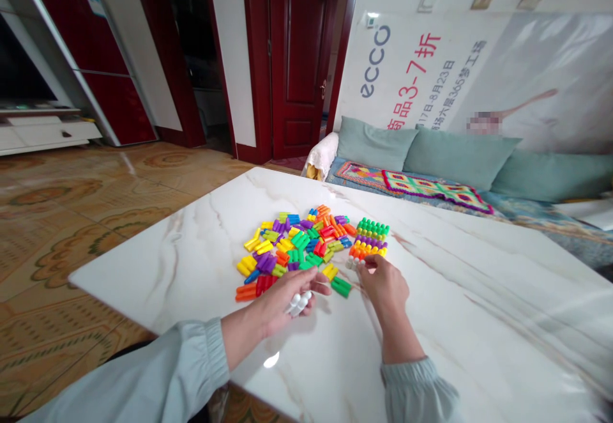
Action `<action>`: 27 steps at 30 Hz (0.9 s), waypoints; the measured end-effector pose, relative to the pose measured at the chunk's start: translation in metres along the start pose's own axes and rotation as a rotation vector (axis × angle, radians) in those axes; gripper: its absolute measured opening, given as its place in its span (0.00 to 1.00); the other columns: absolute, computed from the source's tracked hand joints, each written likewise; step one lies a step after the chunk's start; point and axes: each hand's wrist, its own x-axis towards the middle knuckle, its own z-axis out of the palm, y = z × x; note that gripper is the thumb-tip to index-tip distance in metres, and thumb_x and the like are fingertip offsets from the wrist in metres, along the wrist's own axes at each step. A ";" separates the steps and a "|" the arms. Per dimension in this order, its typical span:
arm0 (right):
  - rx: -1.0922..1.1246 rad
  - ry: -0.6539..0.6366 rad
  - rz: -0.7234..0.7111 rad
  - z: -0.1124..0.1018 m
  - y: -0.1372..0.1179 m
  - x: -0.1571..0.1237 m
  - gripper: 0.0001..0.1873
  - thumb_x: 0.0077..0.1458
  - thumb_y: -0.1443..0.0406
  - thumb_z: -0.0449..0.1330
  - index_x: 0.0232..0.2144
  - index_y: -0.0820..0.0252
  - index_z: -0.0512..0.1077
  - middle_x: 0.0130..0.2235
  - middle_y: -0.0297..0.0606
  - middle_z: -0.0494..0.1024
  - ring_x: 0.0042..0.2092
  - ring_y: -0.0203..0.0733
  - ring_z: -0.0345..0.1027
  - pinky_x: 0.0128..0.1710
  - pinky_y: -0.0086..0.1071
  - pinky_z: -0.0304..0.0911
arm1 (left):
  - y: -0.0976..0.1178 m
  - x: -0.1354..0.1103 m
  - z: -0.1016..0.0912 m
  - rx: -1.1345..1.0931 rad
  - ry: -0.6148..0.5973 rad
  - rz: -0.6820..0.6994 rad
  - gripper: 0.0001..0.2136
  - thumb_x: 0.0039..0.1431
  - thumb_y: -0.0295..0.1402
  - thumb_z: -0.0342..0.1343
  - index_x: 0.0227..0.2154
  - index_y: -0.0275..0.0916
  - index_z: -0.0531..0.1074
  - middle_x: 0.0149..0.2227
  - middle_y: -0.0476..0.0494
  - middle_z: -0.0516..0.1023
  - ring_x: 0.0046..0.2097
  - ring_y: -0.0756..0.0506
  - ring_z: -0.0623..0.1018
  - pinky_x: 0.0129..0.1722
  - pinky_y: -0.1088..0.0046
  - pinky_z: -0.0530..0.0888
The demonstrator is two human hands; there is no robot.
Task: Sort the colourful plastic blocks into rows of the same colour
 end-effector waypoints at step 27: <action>0.998 -0.372 -0.900 0.013 -0.060 -0.056 0.20 0.50 0.54 0.67 0.44 0.55 0.74 0.39 0.39 0.79 0.39 0.43 0.73 0.40 0.35 0.69 | 0.011 0.004 0.005 -0.311 0.009 0.075 0.15 0.64 0.41 0.52 0.34 0.33 0.75 0.31 0.41 0.79 0.35 0.46 0.79 0.30 0.76 0.74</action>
